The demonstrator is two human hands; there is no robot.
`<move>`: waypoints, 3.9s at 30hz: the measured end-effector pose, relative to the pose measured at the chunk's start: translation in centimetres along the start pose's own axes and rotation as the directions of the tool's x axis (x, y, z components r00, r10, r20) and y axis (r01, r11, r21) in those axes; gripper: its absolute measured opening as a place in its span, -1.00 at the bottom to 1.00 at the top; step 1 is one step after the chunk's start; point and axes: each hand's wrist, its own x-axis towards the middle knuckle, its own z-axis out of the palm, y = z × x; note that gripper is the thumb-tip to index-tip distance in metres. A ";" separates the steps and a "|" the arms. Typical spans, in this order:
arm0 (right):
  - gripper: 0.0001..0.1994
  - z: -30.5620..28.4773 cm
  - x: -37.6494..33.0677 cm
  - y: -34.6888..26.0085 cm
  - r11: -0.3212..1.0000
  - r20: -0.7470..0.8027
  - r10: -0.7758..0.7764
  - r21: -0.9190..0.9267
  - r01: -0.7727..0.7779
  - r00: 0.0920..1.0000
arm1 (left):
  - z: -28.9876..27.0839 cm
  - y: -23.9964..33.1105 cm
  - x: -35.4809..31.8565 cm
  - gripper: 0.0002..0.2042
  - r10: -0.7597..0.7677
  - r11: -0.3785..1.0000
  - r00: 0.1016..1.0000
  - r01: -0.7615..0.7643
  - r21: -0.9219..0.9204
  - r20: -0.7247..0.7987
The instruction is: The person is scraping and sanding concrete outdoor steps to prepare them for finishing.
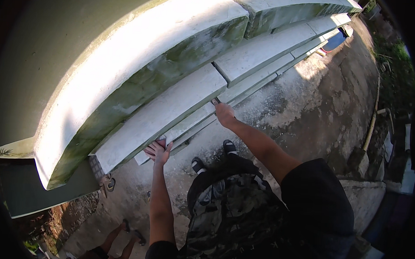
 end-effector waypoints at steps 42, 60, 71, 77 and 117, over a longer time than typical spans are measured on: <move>-0.50 -0.5 -5.9 -2.7 0.992 0.129 -0.074 0.110 0.060 0.989 | 0.9 -1.1 0.4 0.18 -0.013 1.000 0.999 0.013 0.005 -0.039; -0.64 0.6 -5.4 -2.6 0.974 0.142 -0.032 0.227 -0.001 0.989 | 0.3 -0.9 0.3 0.20 -0.041 0.999 0.999 0.040 0.019 0.022; -0.72 -1.7 -3.7 -4.5 0.957 0.089 0.008 0.287 -0.033 0.996 | 0.1 -0.7 -0.1 0.19 -0.035 0.999 0.999 0.035 0.002 0.022; -0.74 -2.3 -4.4 -4.5 0.967 0.169 0.052 0.236 -0.092 0.984 | 0.4 -0.2 0.2 0.21 -0.013 1.000 1.000 0.013 0.009 0.006; -0.46 -2.4 -5.0 -3.1 0.971 0.239 -0.080 0.238 0.021 0.968 | 0.1 -0.9 0.1 0.19 -0.003 0.999 1.000 0.004 -0.043 0.030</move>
